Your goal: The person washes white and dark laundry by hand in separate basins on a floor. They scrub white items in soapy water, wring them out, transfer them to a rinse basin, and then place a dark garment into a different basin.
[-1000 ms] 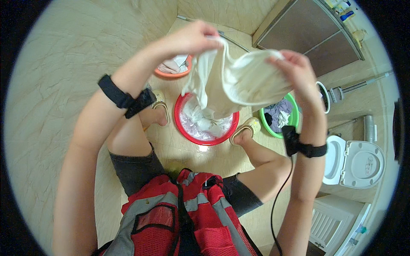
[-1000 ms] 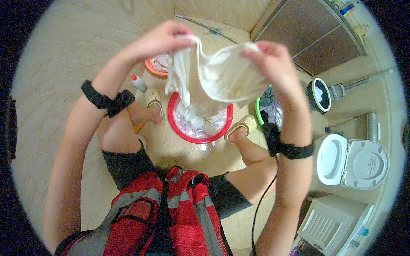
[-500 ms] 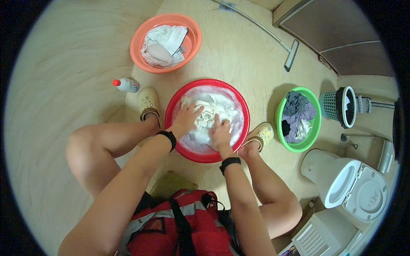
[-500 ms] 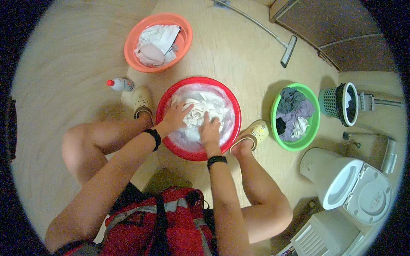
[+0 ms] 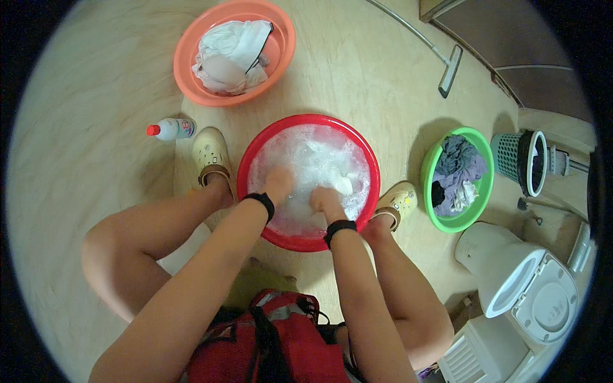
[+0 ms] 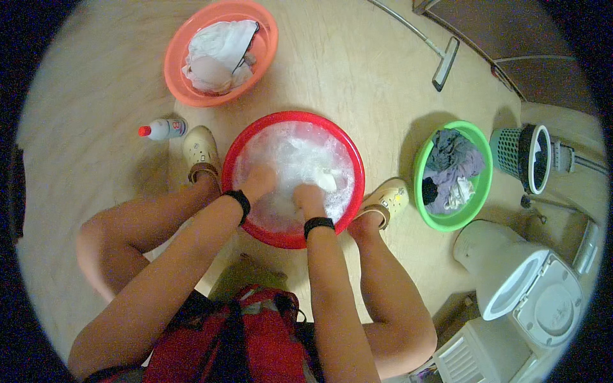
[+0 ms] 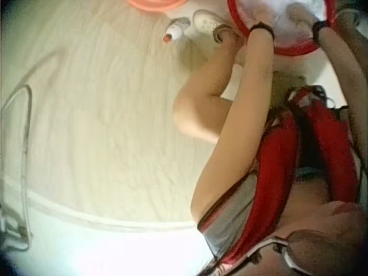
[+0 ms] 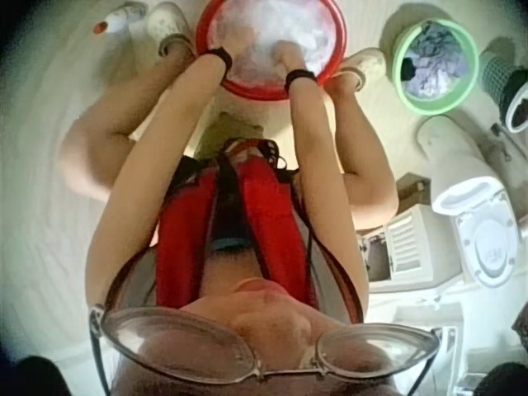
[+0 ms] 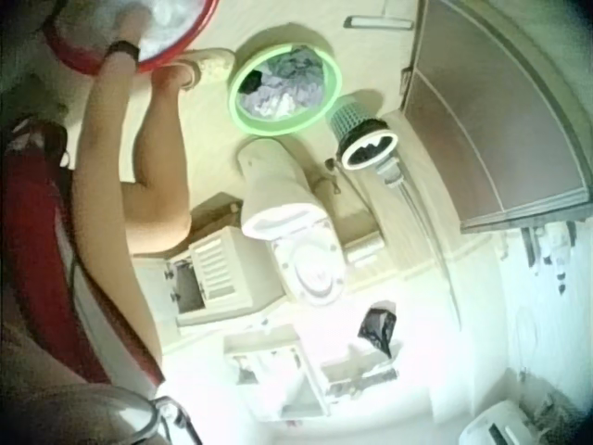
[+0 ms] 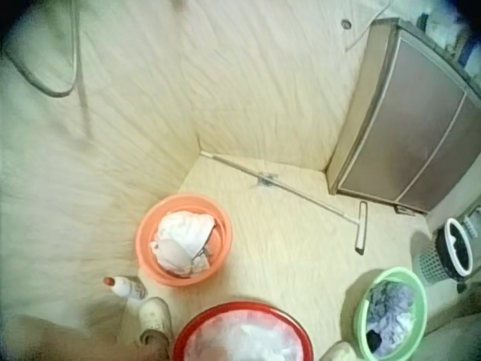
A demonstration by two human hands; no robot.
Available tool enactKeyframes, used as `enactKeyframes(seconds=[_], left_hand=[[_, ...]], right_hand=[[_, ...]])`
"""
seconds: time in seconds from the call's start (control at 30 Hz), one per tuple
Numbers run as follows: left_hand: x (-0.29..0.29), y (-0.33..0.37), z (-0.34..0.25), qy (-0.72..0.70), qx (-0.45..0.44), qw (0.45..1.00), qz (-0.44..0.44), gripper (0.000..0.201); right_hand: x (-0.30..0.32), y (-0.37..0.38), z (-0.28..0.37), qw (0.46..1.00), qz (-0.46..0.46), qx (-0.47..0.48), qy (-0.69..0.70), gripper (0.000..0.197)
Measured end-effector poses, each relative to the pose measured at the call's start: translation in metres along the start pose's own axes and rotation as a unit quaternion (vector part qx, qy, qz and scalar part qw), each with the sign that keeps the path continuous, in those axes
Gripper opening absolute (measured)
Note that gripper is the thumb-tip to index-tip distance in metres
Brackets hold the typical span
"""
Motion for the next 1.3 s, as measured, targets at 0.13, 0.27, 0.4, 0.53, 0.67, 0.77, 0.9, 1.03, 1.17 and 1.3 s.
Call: enactKeyframes(seconds=[0.13,0.27,0.4,0.53,0.67,0.77,0.9,1.03,1.17,1.3], left_hand=[[0.08,-0.006,-0.075,0.041,-0.132,0.99,-0.018,0.023],[0.123,-0.016,-0.069,-0.127,-0.174,0.973,-0.089,0.033],[0.171,-0.09,-0.155,-0.326,-0.185,0.926,-0.054,0.039],[0.206,-0.141,-0.199,-0.306,-0.278,0.909,-0.052,0.035],[0.259,-0.204,-0.223,-0.285,-0.337,0.897,-0.028,0.045],[0.27,-0.216,-0.213,-0.258,-0.356,0.897,-0.039,0.075],[0.259,-0.219,-0.208,-0.351,-0.371,0.852,0.113,0.095],[0.25,-0.228,-0.218,-0.428,-0.373,0.818,0.093,0.068],[0.251,-0.214,-0.228,-0.445,-0.323,0.833,0.057,0.035],[0.251,-0.194,-0.226,-0.47,-0.27,0.834,0.102,0.033]], right_hand=[[0.015,-0.035,-0.04,0.94,-0.232,-0.048,0.246,0.041],[0.077,-0.098,-0.032,0.847,-0.282,-0.018,0.449,0.059],[0.135,-0.199,0.016,0.779,-0.454,0.097,0.422,0.053],[0.156,-0.221,0.021,0.779,-0.475,0.117,0.393,0.04],[0.173,-0.276,0.031,0.775,-0.419,0.139,0.452,0.024],[0.185,-0.318,0.045,0.745,-0.34,0.179,0.545,0.023],[0.195,-0.343,0.05,0.643,-0.279,0.274,0.658,0.018],[0.207,-0.362,0.054,0.585,-0.225,0.368,0.688,0.017],[0.214,-0.372,0.045,0.593,-0.278,0.379,0.654,0.022],[0.211,-0.37,0.021,0.717,-0.399,0.303,0.486,0.034]])
Point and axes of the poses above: each hand's wrist, its own y-axis towards the middle knuckle, its own x-axis out of the back of the hand, z = x × y, the point moved 4 cm from there along y, towards the middle knuckle, and after that the axes turned 6 degrees about -y, right-handed, at the moved point
